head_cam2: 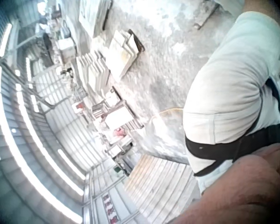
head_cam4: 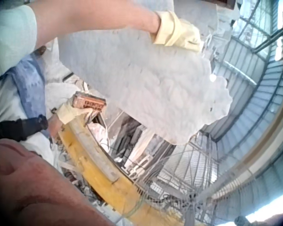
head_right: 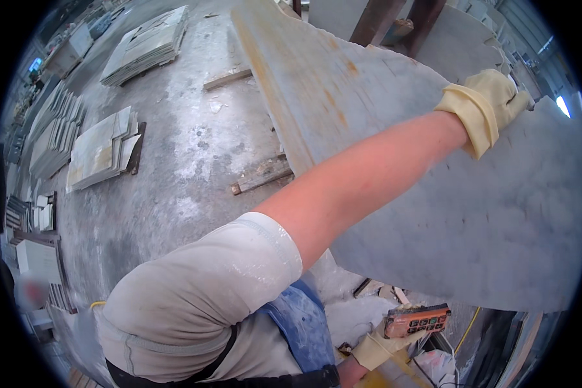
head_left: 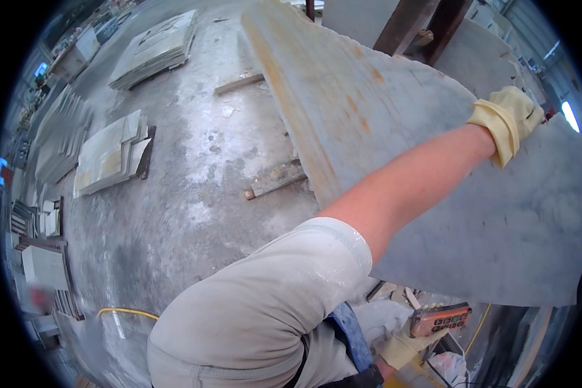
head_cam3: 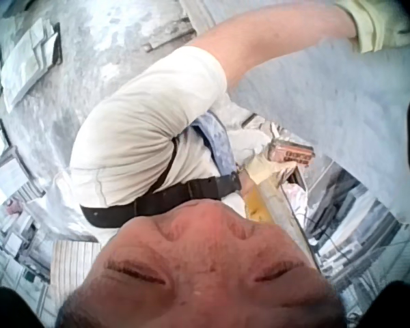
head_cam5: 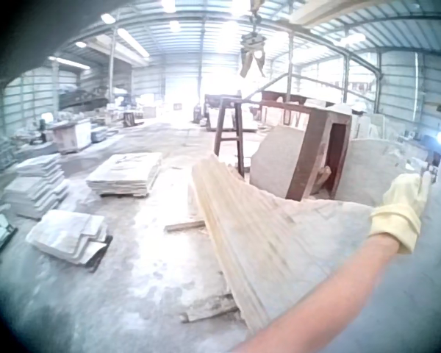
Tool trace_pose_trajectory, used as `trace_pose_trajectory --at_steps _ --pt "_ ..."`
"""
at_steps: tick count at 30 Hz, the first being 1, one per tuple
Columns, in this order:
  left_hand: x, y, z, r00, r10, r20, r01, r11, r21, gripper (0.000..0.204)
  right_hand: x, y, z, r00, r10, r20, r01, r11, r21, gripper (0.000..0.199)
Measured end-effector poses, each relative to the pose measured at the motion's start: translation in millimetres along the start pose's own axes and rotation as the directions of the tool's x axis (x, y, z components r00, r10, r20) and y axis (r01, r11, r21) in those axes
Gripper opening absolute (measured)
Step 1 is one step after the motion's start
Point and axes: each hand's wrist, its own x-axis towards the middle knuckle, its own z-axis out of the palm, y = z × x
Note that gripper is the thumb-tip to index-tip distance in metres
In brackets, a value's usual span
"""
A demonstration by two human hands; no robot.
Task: The person uses a remote control to operate a crane and lift a large stone slab. They then guide the suspended slab to a wooden rack and place it vertically among other slabs.
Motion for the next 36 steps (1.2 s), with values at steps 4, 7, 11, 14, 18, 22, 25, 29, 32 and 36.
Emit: trace_pose_trajectory --at_steps 4,7,11,14,18,22,25,29,32,36 --pt "-8.2 12.1 -6.0 0.998 -0.065 -0.014 0.064 0.997 -0.049 0.047 34.5 4.5 -32.7 0.936 0.218 0.276 -0.289 0.924 0.249 0.063" --pt "-5.5 5.6 -7.6 0.998 -0.063 0.011 0.063 0.998 -0.009 0.047 40.0 12.3 -20.3 0.933 0.27 0.237 -0.321 0.923 0.214 0.064" --pt "-10.9 17.3 -9.8 0.99 -0.114 0.082 0.115 0.993 -0.007 0.047 40.8 12.7 -18.0 0.932 0.257 0.256 -0.311 0.929 0.199 0.064" --pt "-12.6 22.4 -19.3 0.985 -0.124 0.116 0.122 0.992 0.02 0.047 35.2 20.7 -8.9 0.937 0.256 0.238 -0.31 0.924 0.225 0.063" --pt "-8.5 7.6 -16.5 0.996 -0.055 0.069 0.052 0.998 0.034 0.046 4.8 26.3 15.2 0.982 0.162 0.092 -0.159 0.986 -0.04 0.061" --pt "-5.3 15.1 -15.4 0.986 -0.086 0.142 0.082 0.996 0.032 0.046 -35.5 45.7 14.4 0.956 -0.293 -0.023 0.207 0.728 -0.653 0.062" --pt "-2.6 18.3 -18.9 0.983 -0.104 0.153 0.098 0.994 0.048 0.046 -27.6 33.2 -5.1 0.987 0.077 -0.144 -0.085 0.995 -0.053 0.063" --pt "-4.0 22.4 -22.1 0.987 -0.091 0.133 0.089 0.996 0.022 0.045 -35.5 21.1 -11.1 0.988 0.045 -0.145 -0.052 0.998 -0.047 0.062" --pt "1.1 17.8 -18.9 0.994 -0.044 0.102 0.041 0.999 0.034 0.044 -23.3 11.0 -1.8 0.983 0.007 -0.182 -0.008 1.0 -0.004 0.063" --pt "4.5 17.8 -16.2 0.994 -0.027 0.106 0.026 1.0 0.017 0.044 4.7 -7.4 -3.3 0.986 -0.056 -0.155 0.069 0.994 0.082 0.063"
